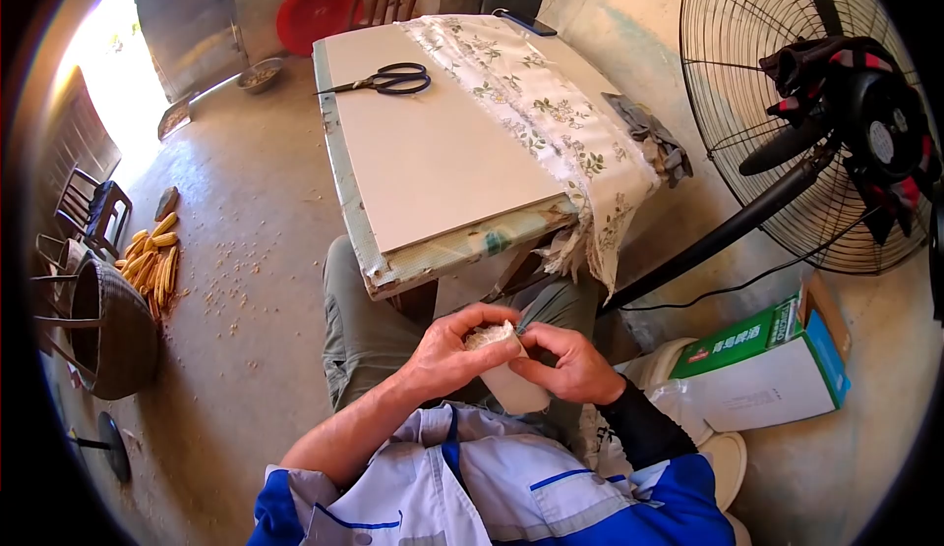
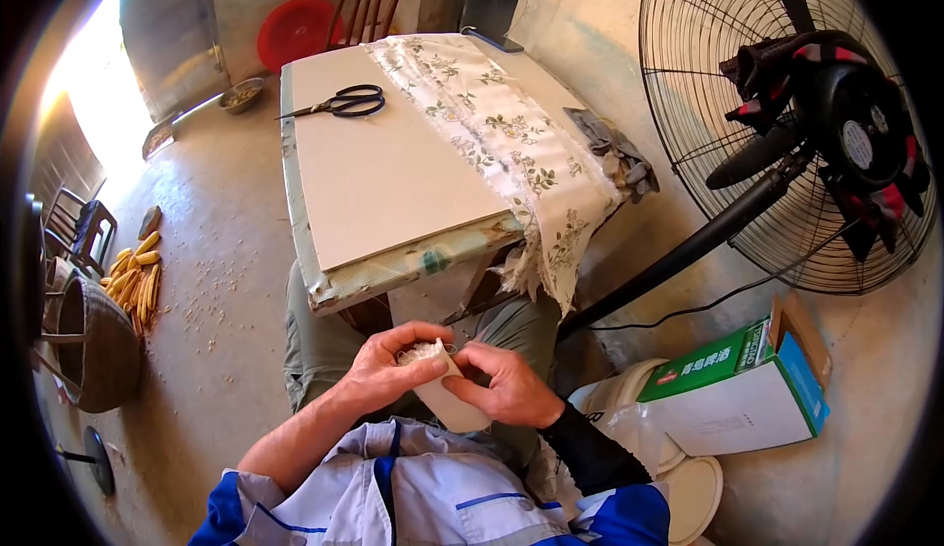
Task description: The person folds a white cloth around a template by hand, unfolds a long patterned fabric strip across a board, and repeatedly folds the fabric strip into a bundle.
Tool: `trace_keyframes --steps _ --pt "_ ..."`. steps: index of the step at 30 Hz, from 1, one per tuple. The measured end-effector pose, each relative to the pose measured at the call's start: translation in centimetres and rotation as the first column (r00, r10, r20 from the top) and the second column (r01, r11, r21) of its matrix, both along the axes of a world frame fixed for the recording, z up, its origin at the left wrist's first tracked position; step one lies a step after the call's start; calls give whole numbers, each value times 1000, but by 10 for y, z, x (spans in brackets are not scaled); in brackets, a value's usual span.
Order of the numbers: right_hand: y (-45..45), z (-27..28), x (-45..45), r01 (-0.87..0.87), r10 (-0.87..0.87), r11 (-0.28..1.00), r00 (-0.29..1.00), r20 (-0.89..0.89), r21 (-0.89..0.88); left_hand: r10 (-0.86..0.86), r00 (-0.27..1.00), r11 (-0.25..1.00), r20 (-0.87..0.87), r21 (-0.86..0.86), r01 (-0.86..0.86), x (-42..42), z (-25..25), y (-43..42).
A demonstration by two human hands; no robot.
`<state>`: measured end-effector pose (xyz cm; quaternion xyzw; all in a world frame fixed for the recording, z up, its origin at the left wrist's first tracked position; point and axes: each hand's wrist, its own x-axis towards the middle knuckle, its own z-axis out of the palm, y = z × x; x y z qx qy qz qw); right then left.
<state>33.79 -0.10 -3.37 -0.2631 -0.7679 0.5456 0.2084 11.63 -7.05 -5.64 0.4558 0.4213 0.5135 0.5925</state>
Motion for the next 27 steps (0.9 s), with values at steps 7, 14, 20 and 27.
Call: trace_keyframes --steps 7,14,20,27 --pt "-9 3 1 33 -33 999 999 19 -8 243 970 964 -3 112 -241 -3 5 -2" --pt "-21 13 14 -6 2 983 1000 20 182 312 943 937 -113 201 -286 -14 22 -4" --pt "-22 8 24 -39 21 976 996 87 213 302 949 937 -93 210 -278 -9 19 -3" --pt "-13 37 23 46 -59 930 998 25 364 412 850 873 -328 408 -266 -13 35 0"
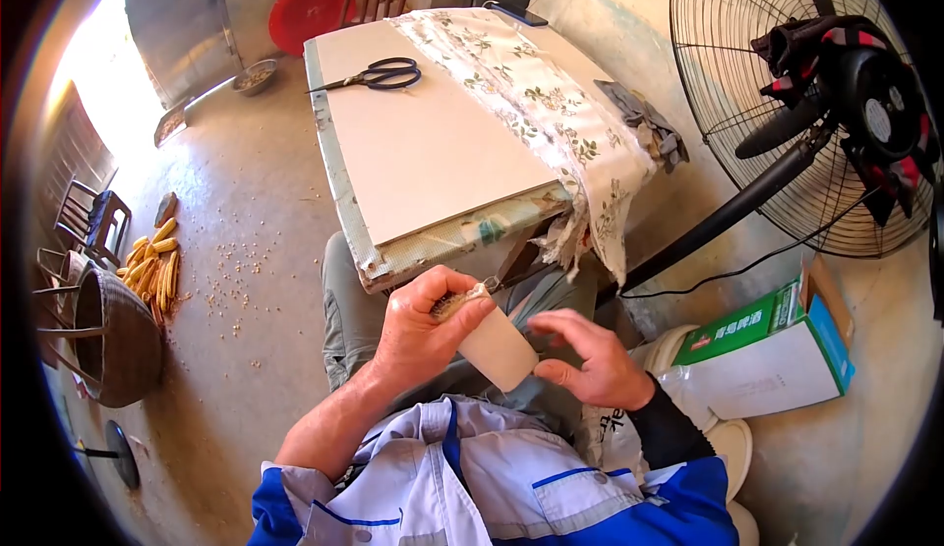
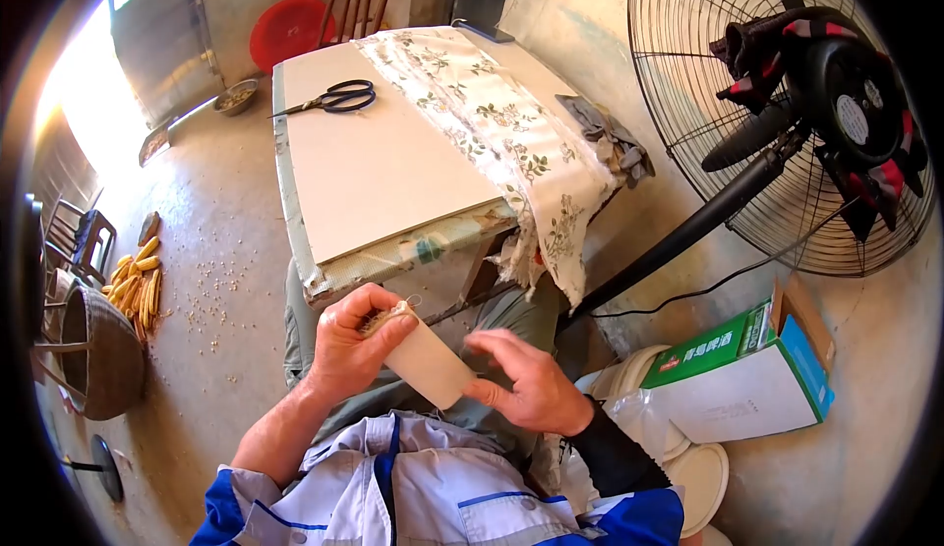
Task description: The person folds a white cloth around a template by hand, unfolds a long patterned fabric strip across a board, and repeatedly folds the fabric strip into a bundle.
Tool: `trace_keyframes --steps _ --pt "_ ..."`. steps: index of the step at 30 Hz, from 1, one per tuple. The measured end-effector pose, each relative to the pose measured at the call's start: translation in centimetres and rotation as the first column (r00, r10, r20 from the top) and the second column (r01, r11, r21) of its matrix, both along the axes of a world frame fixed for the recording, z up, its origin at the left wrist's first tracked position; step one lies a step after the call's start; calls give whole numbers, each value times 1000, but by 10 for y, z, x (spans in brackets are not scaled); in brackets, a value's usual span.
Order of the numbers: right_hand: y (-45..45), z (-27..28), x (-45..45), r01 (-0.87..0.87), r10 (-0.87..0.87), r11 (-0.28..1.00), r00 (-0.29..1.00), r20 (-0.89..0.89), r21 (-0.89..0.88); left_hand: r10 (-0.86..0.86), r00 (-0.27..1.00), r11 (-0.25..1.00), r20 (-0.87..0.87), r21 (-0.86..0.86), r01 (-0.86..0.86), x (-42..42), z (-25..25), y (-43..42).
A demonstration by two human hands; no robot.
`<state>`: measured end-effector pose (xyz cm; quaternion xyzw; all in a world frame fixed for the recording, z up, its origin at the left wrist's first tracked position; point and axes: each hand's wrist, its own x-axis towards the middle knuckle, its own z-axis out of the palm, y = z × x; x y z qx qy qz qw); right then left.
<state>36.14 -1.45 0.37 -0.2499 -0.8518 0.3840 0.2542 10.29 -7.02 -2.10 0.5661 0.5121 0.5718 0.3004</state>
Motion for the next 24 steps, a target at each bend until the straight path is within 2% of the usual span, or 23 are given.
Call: trace_keyframes --steps 2,4,5,8,9,12,13,16,17,18,21,23,24 --pt "4 11 2 -7 6 999 1000 29 43 -3 993 995 -121 98 15 4 4 2" --pt "5 20 1 -13 7 997 997 76 79 -54 984 982 -168 171 83 13 4 3" --pt "4 19 -4 -4 3 999 1000 25 53 -80 979 971 -190 207 120 19 5 3" --pt "8 17 -5 -136 136 991 982 131 -7 -204 964 951 -169 200 237 34 11 1" --pt "7 9 -9 -125 125 992 992 9 -11 -233 955 928 -185 251 276 38 12 3" --pt "9 18 5 -163 168 974 986 16 -160 -309 933 884 -184 307 353 49 16 6" --pt "9 26 10 -164 167 967 986 -2 -194 -384 899 856 -211 282 433 49 13 8" --pt "23 52 54 -137 168 975 969 180 -175 -445 878 829 -178 288 479 58 26 16" --pt "22 65 70 -77 112 976 980 167 -205 -515 848 821 -128 210 531 55 19 17" --pt "21 77 88 -19 57 972 986 156 -233 -507 855 831 -110 203 518 54 18 18" --pt "12 90 164 203 -90 912 947 309 -356 -574 815 809 -75 101 579 41 -2 25" --pt "-4 90 202 381 -181 809 886 427 -448 -583 812 812 -13 11 584 37 -20 22" --pt "-14 89 215 509 -197 666 825 529 -546 -578 816 816 7 -29 578 34 -30 20"
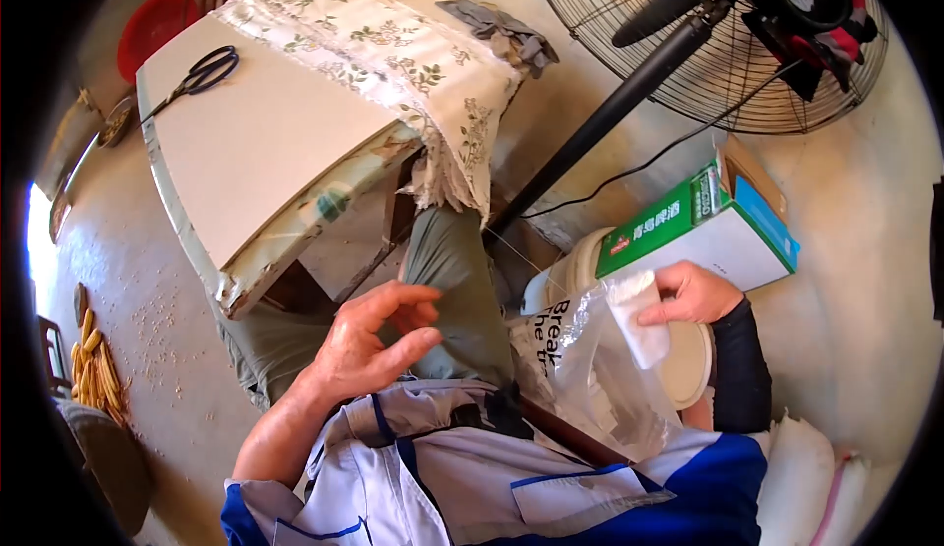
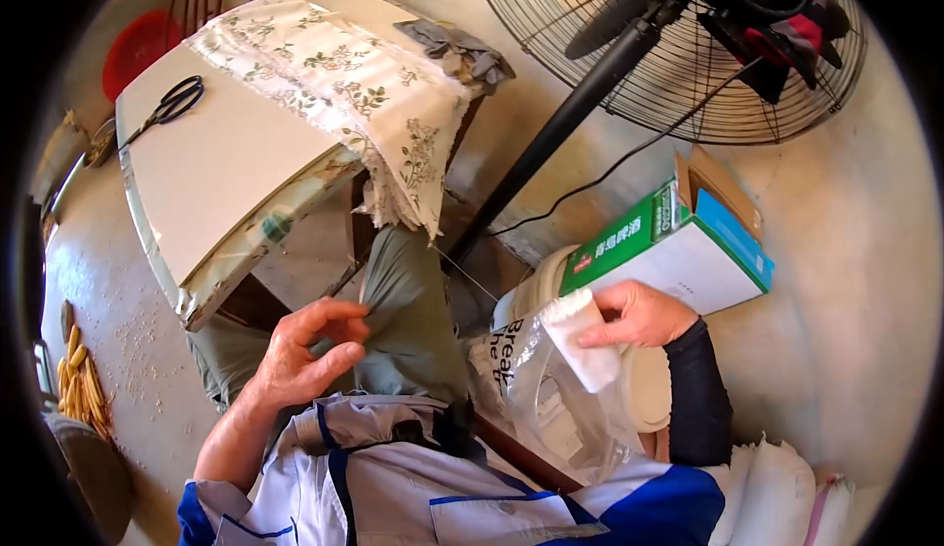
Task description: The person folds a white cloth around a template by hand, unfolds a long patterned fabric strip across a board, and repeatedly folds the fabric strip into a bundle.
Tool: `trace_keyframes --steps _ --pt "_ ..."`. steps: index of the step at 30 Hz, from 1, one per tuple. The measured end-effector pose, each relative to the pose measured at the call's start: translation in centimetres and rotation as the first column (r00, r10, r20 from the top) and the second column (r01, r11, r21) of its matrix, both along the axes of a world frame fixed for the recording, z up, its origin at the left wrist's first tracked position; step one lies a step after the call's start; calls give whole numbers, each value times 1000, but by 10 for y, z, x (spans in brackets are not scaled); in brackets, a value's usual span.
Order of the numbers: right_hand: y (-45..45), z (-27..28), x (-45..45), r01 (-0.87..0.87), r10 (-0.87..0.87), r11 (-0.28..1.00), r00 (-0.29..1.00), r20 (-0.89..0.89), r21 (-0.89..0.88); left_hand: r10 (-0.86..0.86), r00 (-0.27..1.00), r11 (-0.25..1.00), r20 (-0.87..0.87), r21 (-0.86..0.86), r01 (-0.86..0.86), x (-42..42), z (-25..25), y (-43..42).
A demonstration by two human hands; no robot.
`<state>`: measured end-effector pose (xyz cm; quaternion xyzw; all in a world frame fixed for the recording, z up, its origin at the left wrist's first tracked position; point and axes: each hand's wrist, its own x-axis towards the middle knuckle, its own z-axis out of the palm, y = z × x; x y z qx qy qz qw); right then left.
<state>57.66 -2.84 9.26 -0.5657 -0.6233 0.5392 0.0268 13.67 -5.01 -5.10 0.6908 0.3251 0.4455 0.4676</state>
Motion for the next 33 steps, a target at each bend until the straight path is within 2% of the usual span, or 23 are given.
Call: trace_keyframes --steps 2,4,8,10,12,14,17,20,21,22,24,25,26,29,32,33 --pt "-19 -28 41 -86 101 993 972 212 -78 -10 998 993 -59 -115 4 -9 -14 -6" --pt "-39 -50 51 -155 242 961 875 419 -230 -6 995 981 -101 -193 -13 -20 -28 -10" --pt "-83 -138 60 -370 491 862 781 386 -348 35 990 960 -139 -271 -72 -38 -49 -19" --pt "-103 -168 47 -588 668 740 589 455 -326 53 987 949 -155 -299 -98 -43 -54 -23" --pt "-119 -190 43 -614 700 692 445 558 -379 59 982 943 -181 -313 -114 -46 -56 -25" --pt "-126 -210 48 -600 711 680 396 582 -422 57 979 932 -194 -342 -122 -45 -61 -27" --pt "-124 -230 40 -418 326 907 766 554 43 53 978 900 -202 -414 -134 -41 -70 -32" --pt "-99 -231 15 -199 63 970 764 642 142 19 980 864 -196 -491 -115 -31 -73 -34" --pt "-98 -237 17 44 -121 985 860 495 165 5 981 854 -196 -510 -106 -29 -73 -35" --pt "-94 -248 18 283 -316 948 888 334 144 -6 980 844 -198 -527 -101 -28 -73 -36" --pt "-88 -264 21 591 -589 807 805 76 -5 -6 981 841 -193 -532 -100 -26 -80 -38" --pt "-85 -267 24 664 -668 741 744 -8 -96 -9 983 839 -185 -536 -93 -25 -83 -38" --pt "-81 -270 28 717 -739 670 669 -81 -192 -8 985 837 -173 -540 -88 -24 -85 -39" --pt "-71 -283 23 773 -781 624 622 -61 -112 -16 980 800 -196 -591 -105 -22 -83 -39" --pt "-69 -290 20 750 -752 658 659 -2 -62 52 989 809 -136 -575 -121 -24 -91 -44" --pt "-70 -292 19 737 -736 675 676 28 -41 47 985 798 -168 -586 -138 -25 -92 -45"
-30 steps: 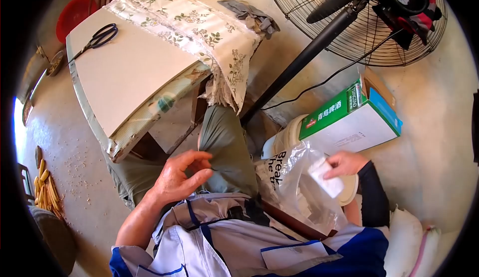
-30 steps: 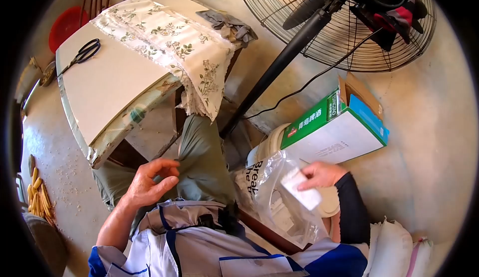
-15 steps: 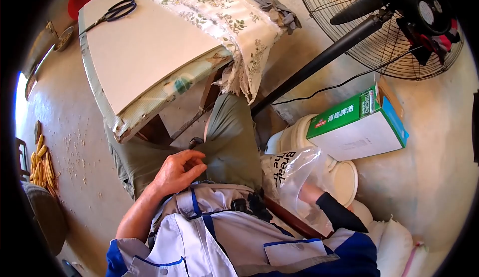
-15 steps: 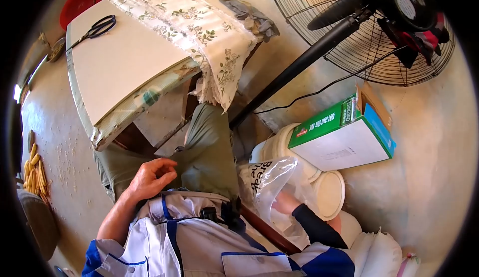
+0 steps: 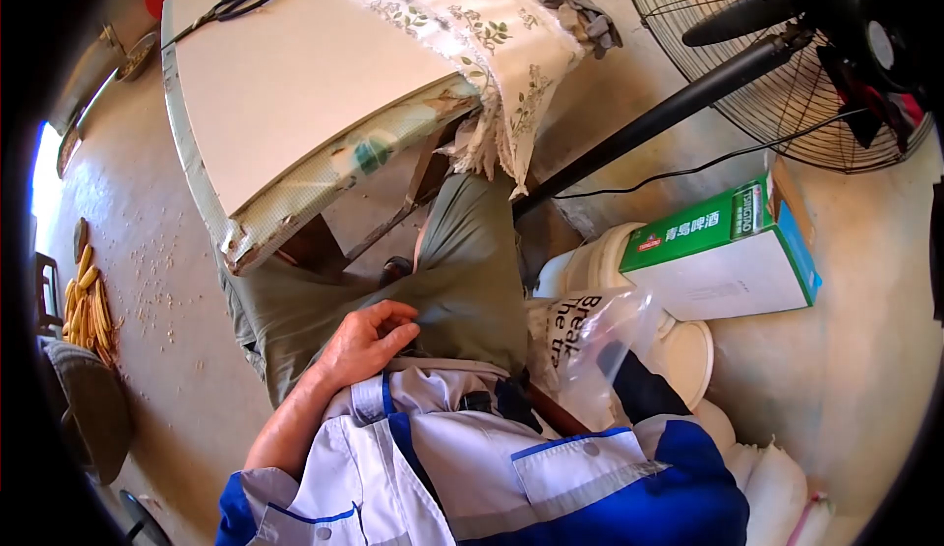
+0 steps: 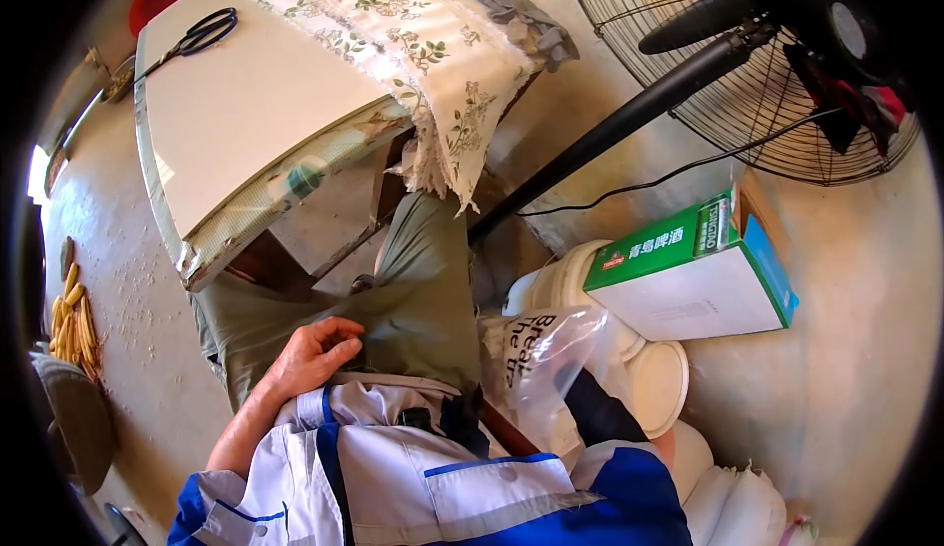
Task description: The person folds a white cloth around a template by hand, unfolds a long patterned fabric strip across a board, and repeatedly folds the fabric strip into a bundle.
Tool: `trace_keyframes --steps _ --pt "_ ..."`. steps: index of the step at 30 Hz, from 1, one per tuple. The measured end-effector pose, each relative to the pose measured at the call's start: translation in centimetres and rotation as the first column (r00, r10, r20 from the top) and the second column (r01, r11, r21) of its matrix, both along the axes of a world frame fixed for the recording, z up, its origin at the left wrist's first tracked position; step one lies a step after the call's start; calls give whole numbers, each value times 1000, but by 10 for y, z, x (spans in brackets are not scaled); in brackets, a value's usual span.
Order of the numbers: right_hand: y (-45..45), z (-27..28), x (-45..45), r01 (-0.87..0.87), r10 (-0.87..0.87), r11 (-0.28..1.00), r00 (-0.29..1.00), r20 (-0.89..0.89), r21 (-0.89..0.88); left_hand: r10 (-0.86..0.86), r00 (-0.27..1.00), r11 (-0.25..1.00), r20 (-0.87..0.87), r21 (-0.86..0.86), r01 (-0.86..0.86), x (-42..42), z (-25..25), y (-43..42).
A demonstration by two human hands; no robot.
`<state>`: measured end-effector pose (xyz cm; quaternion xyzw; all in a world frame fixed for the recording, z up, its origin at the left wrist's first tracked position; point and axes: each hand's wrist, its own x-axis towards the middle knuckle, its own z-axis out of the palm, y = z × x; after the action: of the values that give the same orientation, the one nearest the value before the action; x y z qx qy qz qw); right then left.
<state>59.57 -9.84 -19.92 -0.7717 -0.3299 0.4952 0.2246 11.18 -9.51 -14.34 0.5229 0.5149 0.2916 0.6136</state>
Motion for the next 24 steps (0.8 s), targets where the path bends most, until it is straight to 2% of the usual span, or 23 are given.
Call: trace_keyframes --steps 2,5,9,14,18,21,24 --pt "-1 -3 1 -56 57 998 996 63 -21 -8 998 999 -64 -38 6 -2 -2 0" --pt "0 1 -1 -166 173 984 972 158 -59 8 999 998 -39 -62 -10 2 -10 -1" --pt "2 1 -2 -338 363 932 877 314 -134 3 1000 996 -30 -90 -6 6 -12 1" --pt "15 10 -14 -566 584 800 655 480 -202 -8 998 995 -66 -101 2 4 -12 0" --pt "31 9 -27 -730 742 620 425 519 -288 -28 998 991 -56 -129 21 6 -13 0" --pt "39 -2 -31 -767 824 501 281 492 -400 -47 997 991 -68 -130 37 7 -19 0" --pt "39 -8 -31 -767 860 444 219 461 -463 -57 995 991 -83 -129 46 6 -20 1"
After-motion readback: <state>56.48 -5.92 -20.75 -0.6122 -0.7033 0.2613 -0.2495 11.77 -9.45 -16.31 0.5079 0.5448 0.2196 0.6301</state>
